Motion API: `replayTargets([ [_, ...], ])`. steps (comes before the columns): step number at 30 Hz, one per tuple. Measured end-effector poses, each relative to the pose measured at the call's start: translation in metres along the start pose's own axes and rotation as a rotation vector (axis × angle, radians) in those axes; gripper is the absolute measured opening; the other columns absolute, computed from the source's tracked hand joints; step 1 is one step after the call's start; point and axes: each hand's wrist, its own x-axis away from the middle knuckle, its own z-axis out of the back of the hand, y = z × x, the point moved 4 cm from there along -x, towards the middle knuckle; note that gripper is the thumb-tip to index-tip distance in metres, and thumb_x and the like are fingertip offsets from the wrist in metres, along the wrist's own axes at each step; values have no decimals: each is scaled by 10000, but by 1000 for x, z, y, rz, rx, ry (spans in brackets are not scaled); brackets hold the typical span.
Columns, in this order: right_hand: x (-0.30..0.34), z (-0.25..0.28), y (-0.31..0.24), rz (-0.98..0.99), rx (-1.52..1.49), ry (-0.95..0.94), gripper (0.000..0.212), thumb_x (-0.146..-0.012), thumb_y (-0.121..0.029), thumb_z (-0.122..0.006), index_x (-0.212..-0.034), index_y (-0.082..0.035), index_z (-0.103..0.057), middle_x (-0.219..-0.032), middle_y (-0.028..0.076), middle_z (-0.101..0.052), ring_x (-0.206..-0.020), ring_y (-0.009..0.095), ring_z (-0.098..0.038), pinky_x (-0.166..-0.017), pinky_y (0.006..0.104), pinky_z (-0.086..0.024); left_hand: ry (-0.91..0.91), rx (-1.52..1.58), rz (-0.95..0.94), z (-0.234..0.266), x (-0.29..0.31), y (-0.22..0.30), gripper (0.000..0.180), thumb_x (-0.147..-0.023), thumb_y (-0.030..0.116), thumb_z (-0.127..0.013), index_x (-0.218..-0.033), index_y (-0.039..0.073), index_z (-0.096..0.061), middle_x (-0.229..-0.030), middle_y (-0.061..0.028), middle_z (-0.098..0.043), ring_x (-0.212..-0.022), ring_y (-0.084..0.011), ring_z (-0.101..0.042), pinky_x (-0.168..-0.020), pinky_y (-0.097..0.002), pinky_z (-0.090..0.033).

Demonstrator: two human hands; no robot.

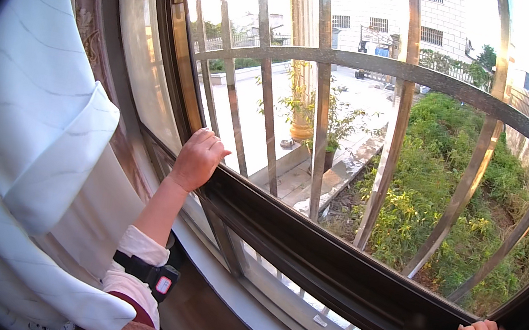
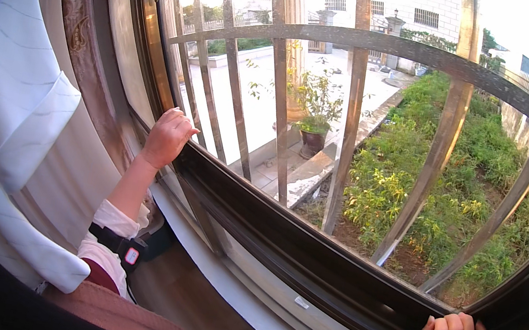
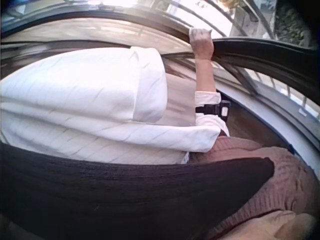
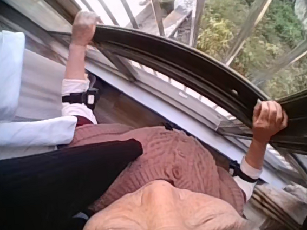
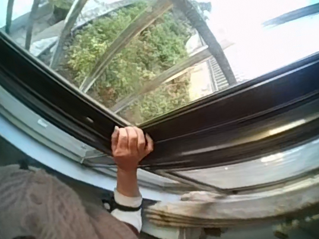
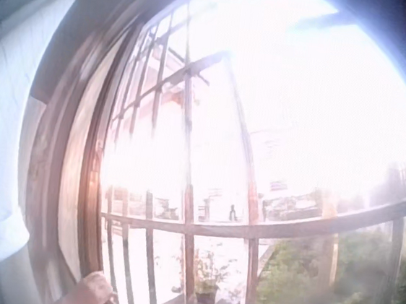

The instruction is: The person takes several pieces of clothing from a paper bag on the bed, including a white bra and a gray bra. They hang each item on a multi-hook hanger attached to a wardrobe door. The person also opens and closes the window briefly before returning to hang more items.

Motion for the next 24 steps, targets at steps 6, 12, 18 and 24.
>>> replayTargets([
  [6, 9, -3, 4, -23, 9, -26, 79, -815, -90, -552, -846, -41, -498, -917, 77, -505, -979, 263, -485, -898, 511, -318, -117, -104, -107, -21, 20, -30, 81, -731, 112, -585, -780, 67, -538, -887, -73, -544, -969, -240, -513, -927, -364, -393],
  [12, 25, -7, 10, -10, 29, -10, 73, -814, -68, -538, -857, -26, -496, -947, 96, -496, -993, 286, -482, -902, 517, -318, -119, -129, -139, -20, 29, -35, 215, -687, 125, -636, -860, 57, -530, -950, -84, -518, -996, -251, -492, -961, -367, -376],
  [18, 29, -10, 15, 13, 13, 15, 76, -819, -51, -514, -871, -5, -484, -966, 123, -500, -989, 306, -480, -910, 522, -317, -237, -55, -117, -27, 15, -36, 210, -679, 225, -659, -694, 51, -543, -789, -72, -503, -885, -250, -492, -902, -356, -383],
  [24, 31, -5, 10, 15, 44, 14, 106, -801, -45, -533, -882, 7, -489, -968, 127, -493, -986, 295, -475, -914, 508, -312, -252, -82, -163, -18, 9, -35, 283, -655, 338, -671, -544, 94, -580, -654, -16, -516, -737, -176, -509, -734, -302, -394],
])
